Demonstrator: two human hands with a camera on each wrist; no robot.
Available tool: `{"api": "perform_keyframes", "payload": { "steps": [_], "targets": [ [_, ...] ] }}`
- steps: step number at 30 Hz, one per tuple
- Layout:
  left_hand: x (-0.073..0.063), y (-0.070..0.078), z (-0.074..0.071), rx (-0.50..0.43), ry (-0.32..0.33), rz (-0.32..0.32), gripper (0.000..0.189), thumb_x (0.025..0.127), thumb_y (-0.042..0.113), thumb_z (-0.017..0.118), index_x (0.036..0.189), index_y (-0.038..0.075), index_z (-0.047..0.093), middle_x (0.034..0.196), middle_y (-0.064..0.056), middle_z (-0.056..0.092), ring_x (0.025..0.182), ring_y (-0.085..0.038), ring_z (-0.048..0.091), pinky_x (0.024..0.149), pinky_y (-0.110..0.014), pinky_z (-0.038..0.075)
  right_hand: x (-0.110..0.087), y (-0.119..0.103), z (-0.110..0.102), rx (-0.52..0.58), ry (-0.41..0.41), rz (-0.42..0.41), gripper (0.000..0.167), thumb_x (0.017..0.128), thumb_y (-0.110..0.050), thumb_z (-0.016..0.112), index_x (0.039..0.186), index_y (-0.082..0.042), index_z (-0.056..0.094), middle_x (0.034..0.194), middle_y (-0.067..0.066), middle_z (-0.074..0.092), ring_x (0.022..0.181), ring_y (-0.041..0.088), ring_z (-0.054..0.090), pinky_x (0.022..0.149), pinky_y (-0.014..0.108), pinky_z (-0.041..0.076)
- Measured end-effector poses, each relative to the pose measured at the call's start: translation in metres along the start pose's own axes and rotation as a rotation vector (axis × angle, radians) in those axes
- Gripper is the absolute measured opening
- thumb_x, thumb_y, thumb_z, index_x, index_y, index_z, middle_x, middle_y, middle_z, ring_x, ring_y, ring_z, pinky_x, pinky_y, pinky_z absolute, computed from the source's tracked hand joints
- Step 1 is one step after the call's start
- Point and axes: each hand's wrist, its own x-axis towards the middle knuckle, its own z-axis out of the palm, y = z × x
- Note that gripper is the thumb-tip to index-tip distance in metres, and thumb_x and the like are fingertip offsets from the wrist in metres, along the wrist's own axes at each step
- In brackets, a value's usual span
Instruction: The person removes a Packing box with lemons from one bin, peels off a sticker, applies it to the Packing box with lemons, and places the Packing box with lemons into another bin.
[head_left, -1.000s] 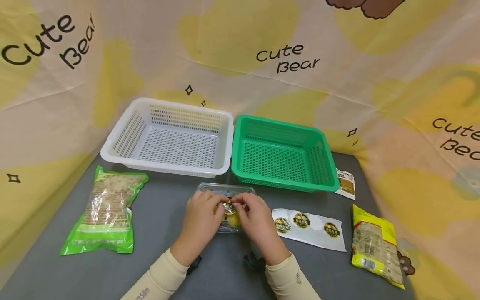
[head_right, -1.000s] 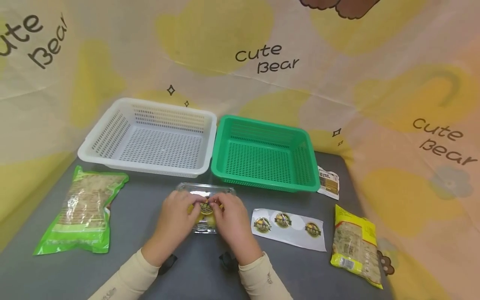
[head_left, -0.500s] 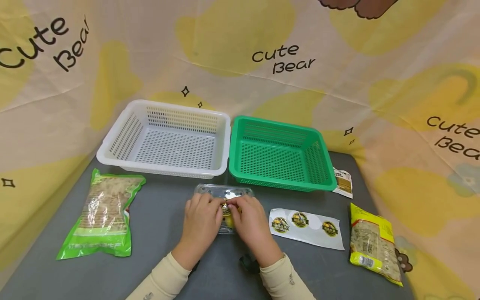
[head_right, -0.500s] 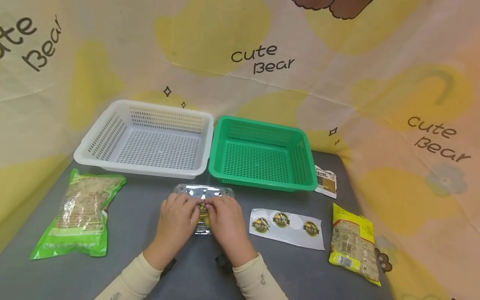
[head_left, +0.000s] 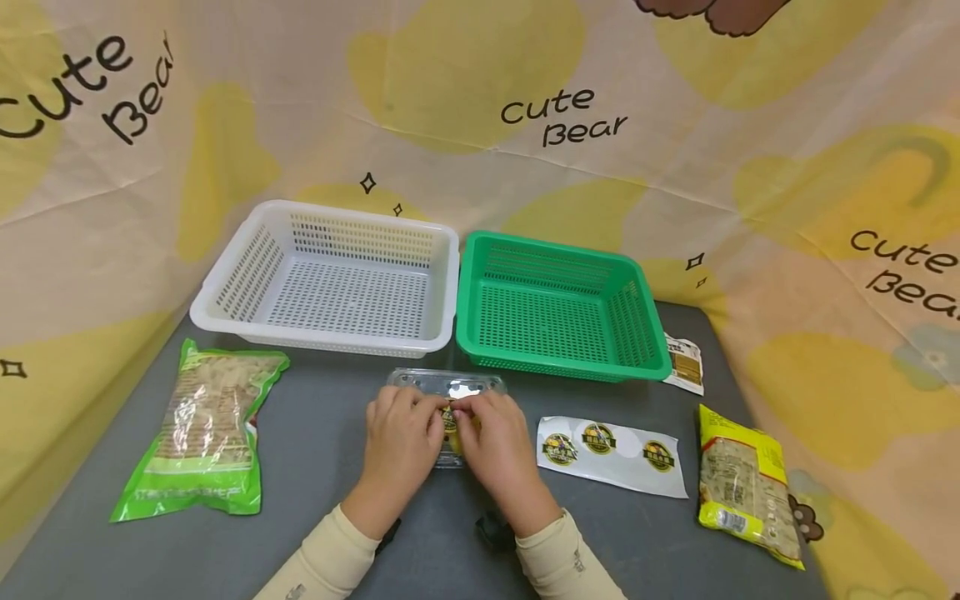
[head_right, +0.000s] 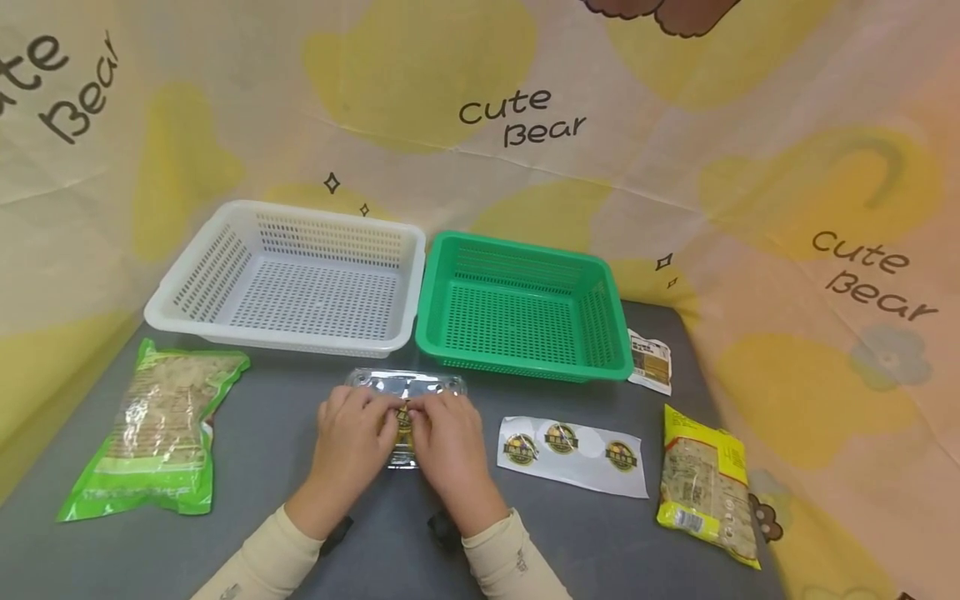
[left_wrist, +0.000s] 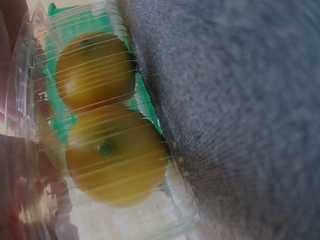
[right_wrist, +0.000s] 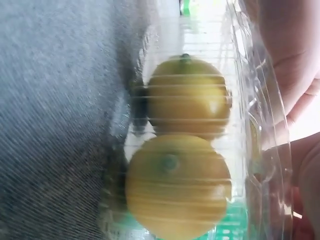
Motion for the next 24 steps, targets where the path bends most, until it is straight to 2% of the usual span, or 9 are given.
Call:
{"api": "perform_keyframes", "payload": {
  "steps": [2, 5, 9, 12, 18, 24],
  "targets": [
    [0.0, -0.001, 0.0, -0.002, -0.014, -0.027, 0.005, 0.086, 0.006, 0.08, 0.09, 0.009, 0.081, 0.089, -0.009, 0.064, 0.089, -0.036, 0.053, 0.07, -0.049, 0.041, -0.002, -0.001, 0.002, 0.002, 0.004, 0.015, 0.008, 0.094, -0.013, 0.081, 0.101, -0.015, 0.081, 0.091, -0.001, 0.067, 0.085, 0.023, 0.06, 0.077, 0.044, 0.05],
    [0.0, -0.003, -0.001, -0.028, -0.06, -0.106, 0.007, 0.086, 0.011, 0.083, 0.091, 0.01, 0.08, 0.103, -0.012, 0.064, 0.101, -0.039, 0.051, 0.078, -0.055, 0.04, -0.006, -0.003, 0.004, 0.008, 0.014, 0.041, 0.009, 0.093, -0.014, 0.082, 0.102, -0.015, 0.082, 0.093, 0.0, 0.064, 0.086, 0.023, 0.057, 0.078, 0.043, 0.049],
    [-0.001, -0.005, -0.003, -0.101, -0.139, -0.242, 0.013, 0.087, 0.019, 0.085, 0.095, 0.012, 0.077, 0.13, -0.018, 0.058, 0.12, -0.043, 0.043, 0.093, -0.064, 0.036, -0.01, -0.005, 0.008, 0.008, 0.049, 0.046, 0.012, 0.093, -0.015, 0.081, 0.105, -0.014, 0.083, 0.105, 0.003, 0.065, 0.093, 0.024, 0.058, 0.082, 0.044, 0.048],
    [-0.001, -0.005, -0.004, -0.142, -0.189, -0.31, 0.015, 0.09, 0.022, 0.083, 0.098, 0.013, 0.075, 0.148, -0.023, 0.05, 0.131, -0.046, 0.037, 0.1, -0.067, 0.032, -0.015, -0.007, 0.009, -0.019, 0.061, 0.027, 0.017, 0.095, -0.017, 0.079, 0.111, -0.012, 0.084, 0.118, 0.004, 0.068, 0.104, 0.027, 0.059, 0.087, 0.048, 0.049],
    [0.0, -0.004, -0.006, -0.175, -0.25, -0.383, 0.016, 0.096, 0.024, 0.078, 0.104, 0.012, 0.07, 0.16, -0.031, 0.038, 0.138, -0.051, 0.033, 0.101, -0.071, 0.031, -0.032, -0.01, 0.01, -0.099, -0.031, -0.021, 0.037, 0.103, -0.028, 0.069, 0.136, -0.013, 0.074, 0.147, 0.004, 0.063, 0.127, 0.03, 0.055, 0.102, 0.056, 0.047],
    [0.001, -0.006, -0.007, -0.2, -0.251, -0.403, 0.016, 0.098, 0.022, 0.076, 0.108, 0.012, 0.068, 0.161, -0.029, 0.038, 0.139, -0.051, 0.035, 0.1, -0.072, 0.031, -0.044, -0.008, 0.009, -0.166, -0.134, -0.074, 0.052, 0.104, -0.038, 0.065, 0.152, -0.017, 0.061, 0.164, 0.004, 0.047, 0.143, 0.033, 0.044, 0.116, 0.062, 0.036]
  ]
}}
